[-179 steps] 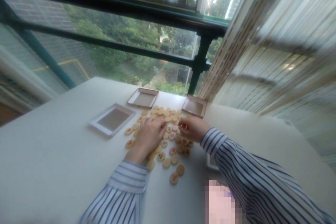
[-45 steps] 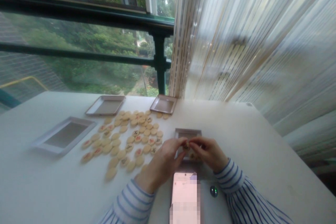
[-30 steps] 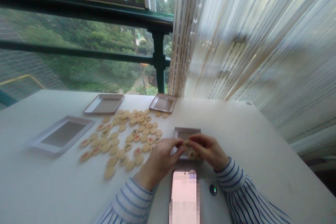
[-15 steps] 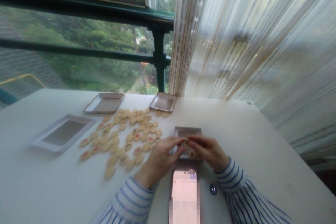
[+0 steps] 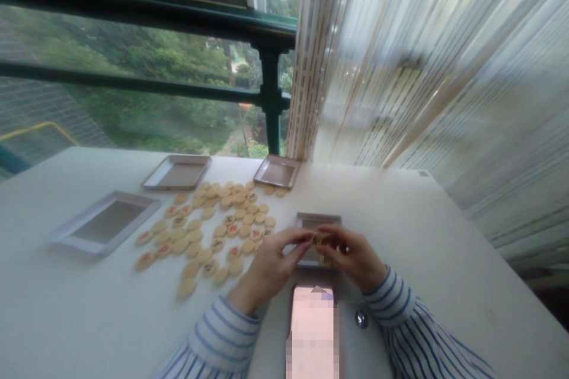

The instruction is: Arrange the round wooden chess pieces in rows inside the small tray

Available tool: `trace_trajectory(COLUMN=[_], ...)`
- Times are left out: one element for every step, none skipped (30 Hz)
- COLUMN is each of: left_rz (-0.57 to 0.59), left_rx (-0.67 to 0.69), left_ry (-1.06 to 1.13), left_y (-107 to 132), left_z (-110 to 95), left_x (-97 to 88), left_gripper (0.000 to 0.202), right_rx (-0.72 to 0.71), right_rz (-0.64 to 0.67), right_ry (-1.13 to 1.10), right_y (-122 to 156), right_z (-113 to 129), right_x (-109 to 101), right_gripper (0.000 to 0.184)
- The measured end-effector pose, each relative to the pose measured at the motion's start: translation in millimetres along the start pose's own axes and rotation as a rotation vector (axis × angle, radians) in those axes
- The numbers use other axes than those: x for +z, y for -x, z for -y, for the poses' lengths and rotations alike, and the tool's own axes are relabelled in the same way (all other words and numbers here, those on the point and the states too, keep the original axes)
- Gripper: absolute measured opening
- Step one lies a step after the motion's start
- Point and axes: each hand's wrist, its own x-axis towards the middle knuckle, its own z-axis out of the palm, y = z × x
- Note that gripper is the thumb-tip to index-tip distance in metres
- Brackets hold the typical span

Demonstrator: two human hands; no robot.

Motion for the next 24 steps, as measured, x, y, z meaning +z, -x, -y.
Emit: trace_trajectory(left_rz=[0.002, 0.002, 0.001, 0.002, 0.004, 0.008, 0.014, 0.018, 0.019, 0.015, 0.009, -0.001, -0.016, -0.034, -0.054, -0.07, -0.081, -0.088, -0.088, -0.085, -0.082, -0.081, -0.08, -0.079], left_rx=[-0.002, -0.004, -0.004, -0.003, -0.001, 0.003, 0.008, 0.015, 0.022, 0.03, 0.038, 0.042, 0.042, 0.036, 0.024, 0.007, -0.013, -0.034, -0.054, -0.07, -0.084, -0.093, -0.098, -0.101], left_ry=[0.005, 0.01, 0.014, 0.016, 0.018, 0.017, 0.015, 0.011, 0.005, -0.007, -0.025, -0.052, -0.088, -0.132, -0.181, -0.23, -0.277, -0.317, -0.351, -0.379, -0.401, -0.418, -0.429, -0.435], left_y=[0, 0, 0, -1, -1, -1, -1, -1, -1, -1, -1, -1, -1, 0, 0, 0, 0, 0, 0, 0, 0, 1, 1, 1], left_z=[0, 0, -1, -1, -2, -2, -3, -3, -4, -4, -4, -4, -4, -3, -2, 0, 2, 5, 7, 10, 12, 14, 15, 17], left_x=[0.0, 0.0, -0.1, -0.1, -0.1, 0.0, 0.0, 0.1, 0.1, 0.1, 0.0, -0.2, -0.5, -0.8, -1.0, -1.2, -1.3, -1.3, -1.1, -0.9, -0.6, -0.4, -0.2, -0.1], left_gripper=[0.022, 0.023, 0.023, 0.023, 0.023, 0.023, 0.023, 0.022, 0.022, 0.022, 0.022, 0.022, 0.022, 0.023, 0.024, 0.025, 0.026, 0.026, 0.027, 0.028, 0.028, 0.028, 0.028, 0.027], right_rx=[-0.018, -0.038, -0.059, -0.079, -0.096, -0.108, -0.115, -0.119, -0.119, -0.119, -0.121, -0.125, -0.127, -0.131, -0.135, -0.138, -0.14, -0.142, -0.144, -0.144, -0.144, -0.142, -0.14, -0.137], right_rz=[0.005, 0.01, 0.016, 0.018, 0.02, 0.024, 0.031, 0.042, 0.054, 0.067, 0.079, 0.085, 0.085, 0.081, 0.078, 0.073, 0.072, 0.074, 0.082, 0.095, 0.108, 0.124, 0.14, 0.15], right_ry=[0.012, 0.026, 0.045, 0.069, 0.102, 0.141, 0.181, 0.22, 0.253, 0.282, 0.306, 0.329, 0.352, 0.376, 0.4, 0.422, 0.442, 0.458, 0.472, 0.486, 0.499, 0.514, 0.53, 0.548], right_y=[0, 0, 0, 0, 0, 0, 0, 0, -1, -1, -1, -2, -2, -3, -3, -4, -4, -5, -5, -6, -6, -6, -7, -7], right_z=[-1, -1, -1, -1, -1, 0, 2, 3, 5, 6, 7, 8, 8, 8, 8, 8, 7, 7, 8, 8, 9, 10, 10, 11], right_x=[0, 1, 1, 1, 1, 0, 0, -1, -1, -2, -3, -4, -6, -7, -8, -9, -10, -11, -11, -11, -11, -11, -10, -9], right_gripper=[0.032, 0.032, 0.031, 0.031, 0.03, 0.03, 0.029, 0.029, 0.027, 0.026, 0.025, 0.024, 0.024, 0.023, 0.022, 0.022, 0.021, 0.021, 0.02, 0.02, 0.019, 0.018, 0.018, 0.017])
